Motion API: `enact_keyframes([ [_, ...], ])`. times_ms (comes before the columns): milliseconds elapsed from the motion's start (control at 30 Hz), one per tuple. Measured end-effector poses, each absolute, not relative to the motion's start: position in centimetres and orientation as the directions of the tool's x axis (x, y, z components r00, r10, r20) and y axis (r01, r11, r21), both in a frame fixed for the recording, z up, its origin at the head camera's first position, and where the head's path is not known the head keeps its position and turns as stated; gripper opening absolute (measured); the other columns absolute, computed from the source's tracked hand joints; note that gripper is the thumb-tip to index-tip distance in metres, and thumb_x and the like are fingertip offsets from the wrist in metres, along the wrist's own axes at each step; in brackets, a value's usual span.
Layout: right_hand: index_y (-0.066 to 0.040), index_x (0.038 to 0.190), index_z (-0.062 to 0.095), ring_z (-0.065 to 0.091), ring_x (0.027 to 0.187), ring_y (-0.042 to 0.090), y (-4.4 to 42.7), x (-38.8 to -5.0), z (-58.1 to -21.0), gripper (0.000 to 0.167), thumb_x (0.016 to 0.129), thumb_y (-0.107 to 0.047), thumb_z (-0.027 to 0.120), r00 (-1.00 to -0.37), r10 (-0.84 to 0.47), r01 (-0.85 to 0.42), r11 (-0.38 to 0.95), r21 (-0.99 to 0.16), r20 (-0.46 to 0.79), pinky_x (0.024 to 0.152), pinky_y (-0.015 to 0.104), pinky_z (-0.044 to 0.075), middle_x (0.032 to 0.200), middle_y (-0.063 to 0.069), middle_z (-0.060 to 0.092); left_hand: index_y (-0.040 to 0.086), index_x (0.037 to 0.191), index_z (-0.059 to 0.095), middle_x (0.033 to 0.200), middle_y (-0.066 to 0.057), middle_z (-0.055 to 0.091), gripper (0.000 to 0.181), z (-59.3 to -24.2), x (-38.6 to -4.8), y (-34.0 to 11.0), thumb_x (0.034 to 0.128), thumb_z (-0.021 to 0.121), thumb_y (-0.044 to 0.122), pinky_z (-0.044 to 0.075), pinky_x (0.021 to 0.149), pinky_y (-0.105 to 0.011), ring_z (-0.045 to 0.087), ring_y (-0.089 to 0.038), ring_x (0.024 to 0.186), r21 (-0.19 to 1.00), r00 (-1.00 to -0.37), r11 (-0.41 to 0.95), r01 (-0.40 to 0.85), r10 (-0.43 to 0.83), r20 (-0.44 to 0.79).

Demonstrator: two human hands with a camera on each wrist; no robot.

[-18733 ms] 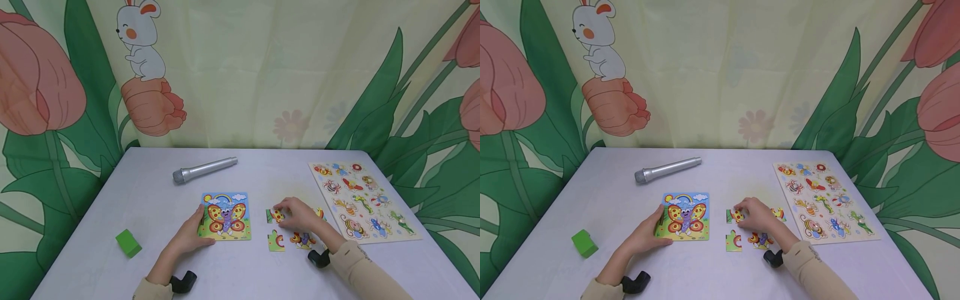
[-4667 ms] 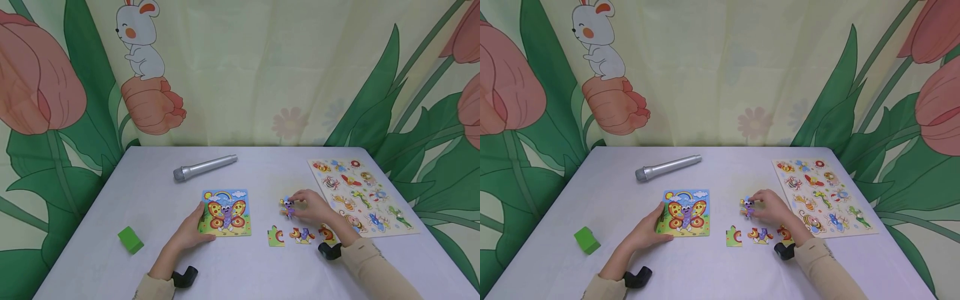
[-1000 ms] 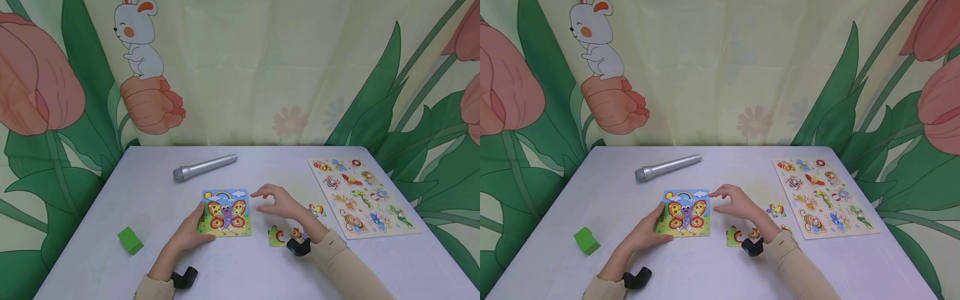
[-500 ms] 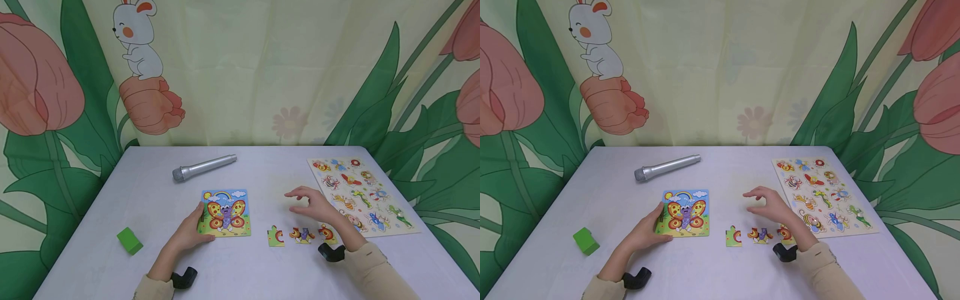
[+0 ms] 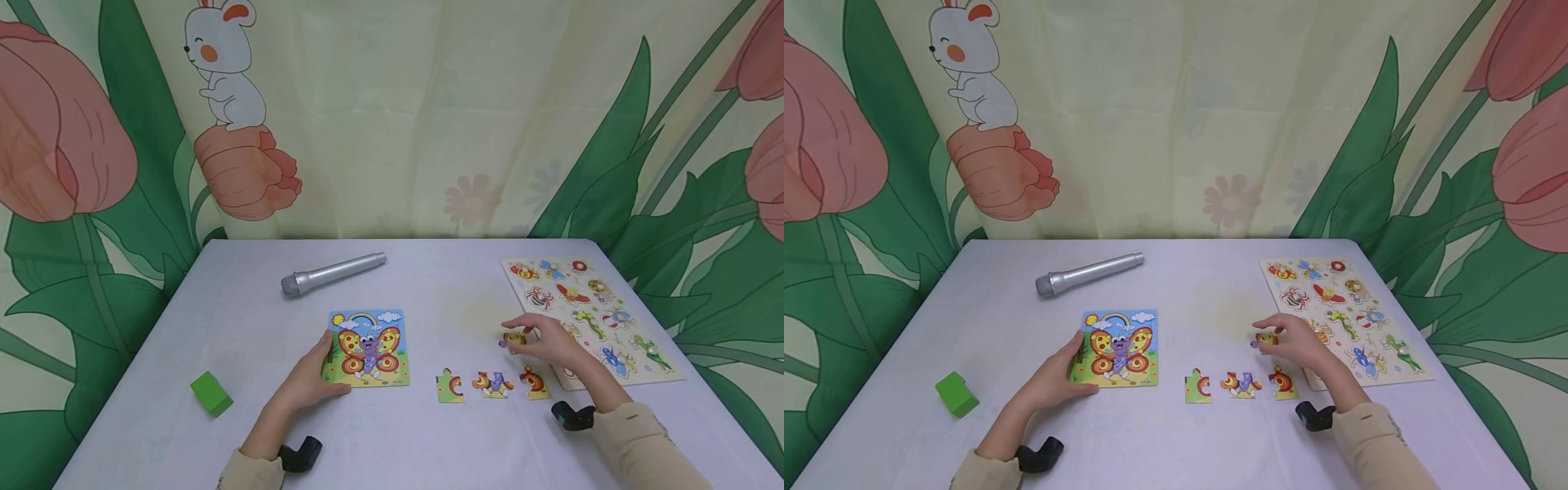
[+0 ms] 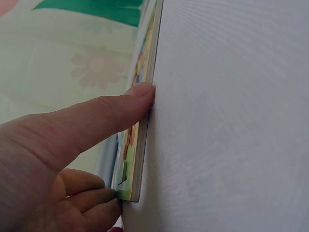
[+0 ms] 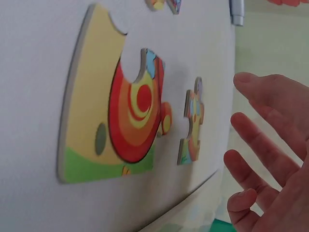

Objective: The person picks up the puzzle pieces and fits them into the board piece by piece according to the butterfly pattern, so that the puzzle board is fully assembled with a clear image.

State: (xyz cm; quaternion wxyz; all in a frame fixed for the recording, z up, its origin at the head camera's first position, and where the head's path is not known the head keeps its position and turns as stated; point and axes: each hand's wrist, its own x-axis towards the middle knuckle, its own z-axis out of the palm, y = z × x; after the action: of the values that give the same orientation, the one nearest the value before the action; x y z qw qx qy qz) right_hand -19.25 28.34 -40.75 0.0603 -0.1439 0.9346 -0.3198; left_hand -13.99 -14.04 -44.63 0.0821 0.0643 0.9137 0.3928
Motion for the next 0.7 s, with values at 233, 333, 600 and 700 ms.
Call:
enact_keyframes([
  [233, -0.006, 0.112, 0.065, 0.048, 0.085, 0.024, 29.3, -19.5, -41.4, 0.039, 0.075, -0.011, 0.075, -0.958, -0.279, -0.198, 0.799, -0.568, -0.059, 0.062, 0.026, 0.045, 0.107, 0.013, 0.061, -0.003, 0.143, 0.018, 0.148, -0.020, 0.019, 0.101, -44.7, -14.0, -14.0, 0.0686, 0.081, 0.022, 0.024, 0.106, -0.048, 0.019, -0.036, 0.135, 0.726, -0.978, 0.686, 0.050, 0.180, -0.103],
  [333, -0.006, 0.112, 0.065, 0.051, 0.092, 0.029, 29.6, -19.6, -41.6, 0.038, 0.074, -0.009, 0.074, -0.961, -0.270, -0.193, 0.818, -0.543, -0.065, 0.074, 0.038, 0.050, 0.112, 0.017, 0.060, -0.003, 0.143, 0.018, 0.148, -0.020, 0.019, 0.101, -44.7, -14.0, -14.0, 0.0686, 0.081, 0.022, 0.024, 0.106, -0.048, 0.019, -0.036, 0.135, 0.722, -0.979, 0.690, 0.051, 0.179, -0.102],
  [600, -0.005, 0.112, 0.065, 0.051, 0.101, 0.033, 30.4, -19.9, -42.1, 0.038, 0.074, -0.004, 0.072, -0.959, -0.275, -0.202, 0.839, -0.506, -0.073, 0.087, 0.055, 0.043, 0.113, 0.018, 0.059, -0.003, 0.144, 0.017, 0.149, -0.020, 0.018, 0.101, -44.7, -14.0, -14.1, 0.0688, 0.081, 0.022, 0.023, 0.106, -0.048, 0.019, -0.036, 0.135, 0.722, -0.979, 0.690, 0.052, 0.179, -0.101],
  [700, -0.005, 0.110, 0.066, 0.052, 0.099, 0.031, 30.4, -20.0, -42.1, 0.038, 0.073, -0.004, 0.073, -0.955, -0.289, -0.221, 0.842, -0.493, -0.066, 0.086, 0.054, 0.043, 0.110, 0.016, 0.061, -0.003, 0.144, 0.017, 0.149, -0.020, 0.018, 0.101, -44.7, -14.0, -14.1, 0.0688, 0.081, 0.022, 0.023, 0.106, -0.048, 0.019, -0.036, 0.135, 0.722, -0.979, 0.691, 0.047, 0.174, -0.103],
])
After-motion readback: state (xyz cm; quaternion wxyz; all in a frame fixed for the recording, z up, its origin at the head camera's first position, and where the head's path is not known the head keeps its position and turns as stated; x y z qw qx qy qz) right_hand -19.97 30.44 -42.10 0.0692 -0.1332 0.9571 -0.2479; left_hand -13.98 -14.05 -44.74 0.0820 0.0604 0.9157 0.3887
